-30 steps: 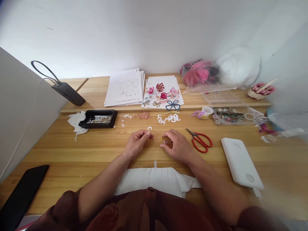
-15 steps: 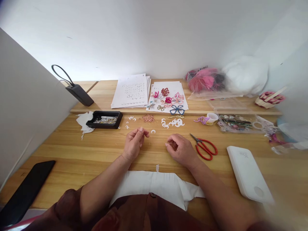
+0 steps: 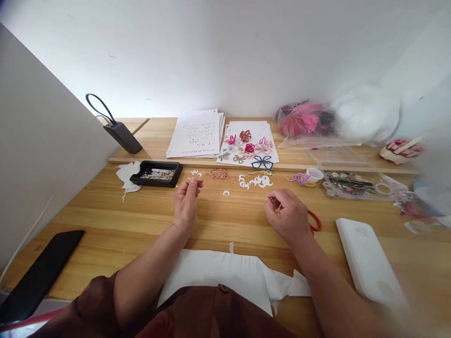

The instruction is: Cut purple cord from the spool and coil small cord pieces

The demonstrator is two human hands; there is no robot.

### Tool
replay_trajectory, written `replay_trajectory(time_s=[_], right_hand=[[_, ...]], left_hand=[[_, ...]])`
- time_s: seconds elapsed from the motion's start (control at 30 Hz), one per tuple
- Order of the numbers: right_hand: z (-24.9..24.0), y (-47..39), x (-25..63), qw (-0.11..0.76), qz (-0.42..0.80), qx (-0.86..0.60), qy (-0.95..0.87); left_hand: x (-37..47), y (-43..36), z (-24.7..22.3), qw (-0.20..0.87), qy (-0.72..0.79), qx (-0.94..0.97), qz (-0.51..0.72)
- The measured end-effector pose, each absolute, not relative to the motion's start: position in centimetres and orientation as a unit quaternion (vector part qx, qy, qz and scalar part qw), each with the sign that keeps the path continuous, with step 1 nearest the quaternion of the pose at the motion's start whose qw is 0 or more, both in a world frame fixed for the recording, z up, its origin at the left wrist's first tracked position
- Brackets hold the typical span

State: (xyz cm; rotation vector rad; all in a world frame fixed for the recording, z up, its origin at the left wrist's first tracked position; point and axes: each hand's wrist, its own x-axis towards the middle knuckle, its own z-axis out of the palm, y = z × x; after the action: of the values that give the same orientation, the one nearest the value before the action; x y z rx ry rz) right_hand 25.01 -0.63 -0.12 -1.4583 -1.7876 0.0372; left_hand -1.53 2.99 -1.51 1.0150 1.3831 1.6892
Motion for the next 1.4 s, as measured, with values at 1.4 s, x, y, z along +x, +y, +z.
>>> replay_trajectory(time_s=[1.4], right_hand=[[1.2, -3.9, 21.3, 0.419, 0.121, -0.373, -0.819]], left_hand=[[0.0, -0.2, -1.5, 0.348, 0.323, 0.775, 0.417]])
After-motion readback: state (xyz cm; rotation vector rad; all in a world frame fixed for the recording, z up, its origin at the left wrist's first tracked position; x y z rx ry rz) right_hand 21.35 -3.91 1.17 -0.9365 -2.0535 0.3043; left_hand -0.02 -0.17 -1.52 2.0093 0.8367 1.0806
